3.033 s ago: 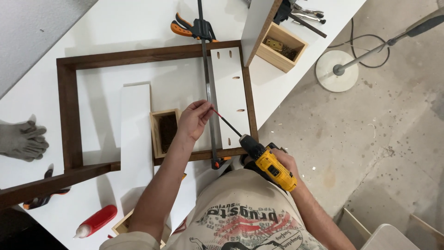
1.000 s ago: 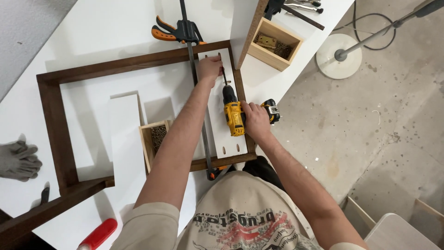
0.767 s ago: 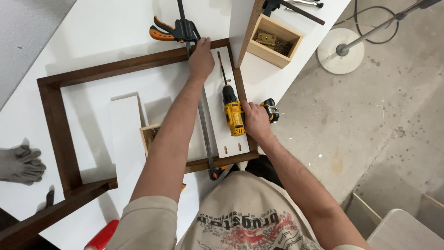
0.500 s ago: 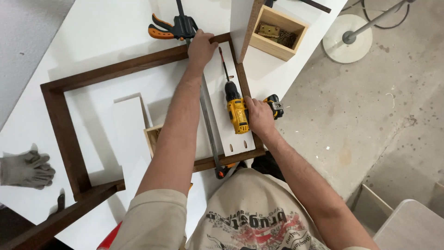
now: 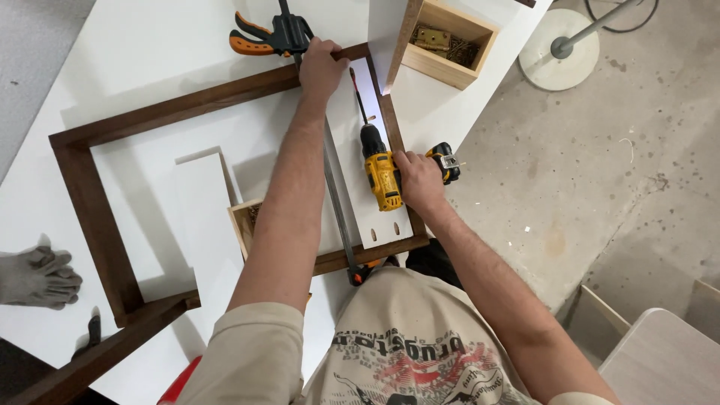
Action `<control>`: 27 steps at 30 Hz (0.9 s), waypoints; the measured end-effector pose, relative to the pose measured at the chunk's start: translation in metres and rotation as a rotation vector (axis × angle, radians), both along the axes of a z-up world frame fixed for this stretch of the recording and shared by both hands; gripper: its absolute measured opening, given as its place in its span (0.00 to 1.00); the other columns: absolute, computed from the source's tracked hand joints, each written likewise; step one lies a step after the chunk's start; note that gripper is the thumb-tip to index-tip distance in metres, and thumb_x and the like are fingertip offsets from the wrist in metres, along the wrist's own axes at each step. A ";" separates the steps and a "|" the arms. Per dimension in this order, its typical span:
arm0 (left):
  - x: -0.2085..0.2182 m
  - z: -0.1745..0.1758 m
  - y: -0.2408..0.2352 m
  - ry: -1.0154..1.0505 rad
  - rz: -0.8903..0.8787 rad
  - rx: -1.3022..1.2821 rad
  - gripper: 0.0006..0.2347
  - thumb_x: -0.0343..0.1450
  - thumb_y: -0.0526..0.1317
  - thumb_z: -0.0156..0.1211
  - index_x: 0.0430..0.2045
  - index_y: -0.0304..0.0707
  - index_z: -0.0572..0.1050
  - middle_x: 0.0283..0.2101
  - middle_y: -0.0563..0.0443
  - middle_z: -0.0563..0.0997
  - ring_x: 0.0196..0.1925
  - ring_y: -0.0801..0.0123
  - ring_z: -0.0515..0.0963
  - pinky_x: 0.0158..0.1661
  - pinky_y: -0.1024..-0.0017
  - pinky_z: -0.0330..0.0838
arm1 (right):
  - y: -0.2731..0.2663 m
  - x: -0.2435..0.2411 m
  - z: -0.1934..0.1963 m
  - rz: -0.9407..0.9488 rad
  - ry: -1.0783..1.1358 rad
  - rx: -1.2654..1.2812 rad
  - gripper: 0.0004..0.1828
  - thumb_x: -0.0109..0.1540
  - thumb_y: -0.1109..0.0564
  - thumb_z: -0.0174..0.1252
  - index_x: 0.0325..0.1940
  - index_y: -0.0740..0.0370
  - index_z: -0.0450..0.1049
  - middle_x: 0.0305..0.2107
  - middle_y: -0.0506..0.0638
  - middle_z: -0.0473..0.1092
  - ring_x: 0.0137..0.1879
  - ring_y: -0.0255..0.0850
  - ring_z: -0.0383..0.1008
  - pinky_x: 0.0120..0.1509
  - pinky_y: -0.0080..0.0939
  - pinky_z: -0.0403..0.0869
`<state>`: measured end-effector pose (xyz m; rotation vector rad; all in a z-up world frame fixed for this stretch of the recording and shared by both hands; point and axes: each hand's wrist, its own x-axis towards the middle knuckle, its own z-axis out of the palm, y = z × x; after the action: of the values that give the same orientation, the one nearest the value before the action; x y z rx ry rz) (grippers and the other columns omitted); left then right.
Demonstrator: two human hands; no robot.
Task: Assembling a wooden frame by clamping pieces together and driving screws into pocket holes with a power drill.
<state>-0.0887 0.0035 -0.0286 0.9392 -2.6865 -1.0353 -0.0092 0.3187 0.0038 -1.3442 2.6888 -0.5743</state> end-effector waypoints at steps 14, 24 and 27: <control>-0.001 -0.008 -0.003 0.062 0.000 0.022 0.08 0.70 0.41 0.65 0.40 0.44 0.82 0.44 0.54 0.75 0.44 0.64 0.80 0.38 0.66 0.77 | -0.001 -0.004 -0.009 0.001 0.013 0.022 0.21 0.53 0.60 0.65 0.49 0.58 0.69 0.29 0.51 0.72 0.32 0.49 0.74 0.36 0.52 0.72; 0.000 0.001 0.000 0.015 0.015 0.028 0.08 0.71 0.41 0.64 0.41 0.44 0.82 0.46 0.54 0.75 0.42 0.65 0.81 0.36 0.68 0.78 | -0.003 -0.004 -0.009 0.002 0.024 -0.012 0.18 0.54 0.59 0.64 0.47 0.58 0.69 0.28 0.50 0.71 0.30 0.48 0.73 0.34 0.52 0.71; 0.000 0.000 0.000 0.008 0.010 0.022 0.08 0.72 0.42 0.63 0.41 0.45 0.81 0.46 0.55 0.74 0.43 0.65 0.80 0.37 0.67 0.78 | -0.005 -0.005 -0.008 -0.002 0.018 0.025 0.19 0.54 0.59 0.65 0.48 0.58 0.69 0.28 0.50 0.72 0.31 0.47 0.74 0.36 0.51 0.72</control>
<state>-0.0886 0.0031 -0.0286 0.9485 -2.6666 -1.0669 -0.0145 0.3135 -0.0042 -1.3470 2.7031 -0.5293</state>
